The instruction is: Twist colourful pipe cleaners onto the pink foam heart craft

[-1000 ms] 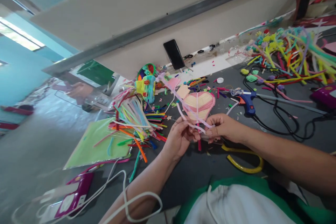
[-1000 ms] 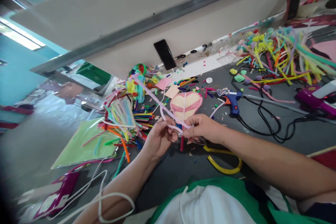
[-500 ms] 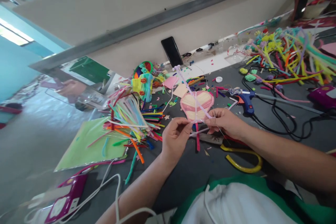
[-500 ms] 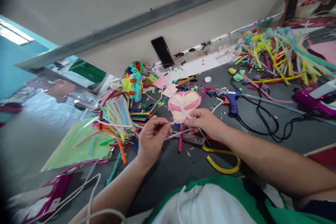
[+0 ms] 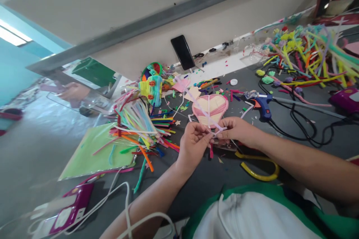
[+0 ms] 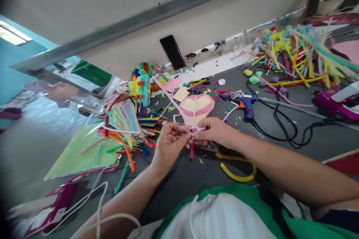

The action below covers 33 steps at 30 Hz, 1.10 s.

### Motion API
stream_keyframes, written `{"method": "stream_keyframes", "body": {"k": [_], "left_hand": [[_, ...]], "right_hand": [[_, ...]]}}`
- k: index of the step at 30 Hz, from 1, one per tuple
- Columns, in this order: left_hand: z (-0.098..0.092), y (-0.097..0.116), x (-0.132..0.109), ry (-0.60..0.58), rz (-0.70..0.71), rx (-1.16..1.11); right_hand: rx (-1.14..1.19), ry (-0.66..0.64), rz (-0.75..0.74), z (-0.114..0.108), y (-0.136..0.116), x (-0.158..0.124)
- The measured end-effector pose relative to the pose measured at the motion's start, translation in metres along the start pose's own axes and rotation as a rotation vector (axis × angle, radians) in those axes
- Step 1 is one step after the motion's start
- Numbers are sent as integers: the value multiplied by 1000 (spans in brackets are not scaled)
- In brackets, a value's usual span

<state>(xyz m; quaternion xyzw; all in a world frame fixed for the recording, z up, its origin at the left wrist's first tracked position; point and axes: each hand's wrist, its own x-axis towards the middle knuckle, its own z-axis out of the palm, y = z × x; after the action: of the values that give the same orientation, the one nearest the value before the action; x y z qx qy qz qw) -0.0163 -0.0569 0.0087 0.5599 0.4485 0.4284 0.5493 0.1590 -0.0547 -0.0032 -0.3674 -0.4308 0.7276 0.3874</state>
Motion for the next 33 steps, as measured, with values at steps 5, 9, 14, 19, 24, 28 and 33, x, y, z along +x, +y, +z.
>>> {"method": "stream_keyframes", "body": {"k": [5, 9, 14, 19, 24, 28, 33], "left_hand": [[1, 1, -2, -41, -35, 109], [-2, 2, -6, -73, 47, 343], [-3, 1, -8, -101, 188, 553], [-3, 5, -6, -130, 84, 491], [-2, 8, -6, -163, -139, 243], [2, 3, -5, -165, -224, 89], [1, 1, -5, -103, 9, 436]], "right_hand": [[-71, 96, -51, 3, -1, -1], [-145, 159, -82, 3, 3, -2], [-180, 203, -54, 2, 13, 0], [-186, 244, -42, 10, 6, -2], [-197, 277, -46, 17, -3, -6], [-201, 246, -55, 12, -1, -6], [-57, 193, -20, 7, -1, -3]]}}
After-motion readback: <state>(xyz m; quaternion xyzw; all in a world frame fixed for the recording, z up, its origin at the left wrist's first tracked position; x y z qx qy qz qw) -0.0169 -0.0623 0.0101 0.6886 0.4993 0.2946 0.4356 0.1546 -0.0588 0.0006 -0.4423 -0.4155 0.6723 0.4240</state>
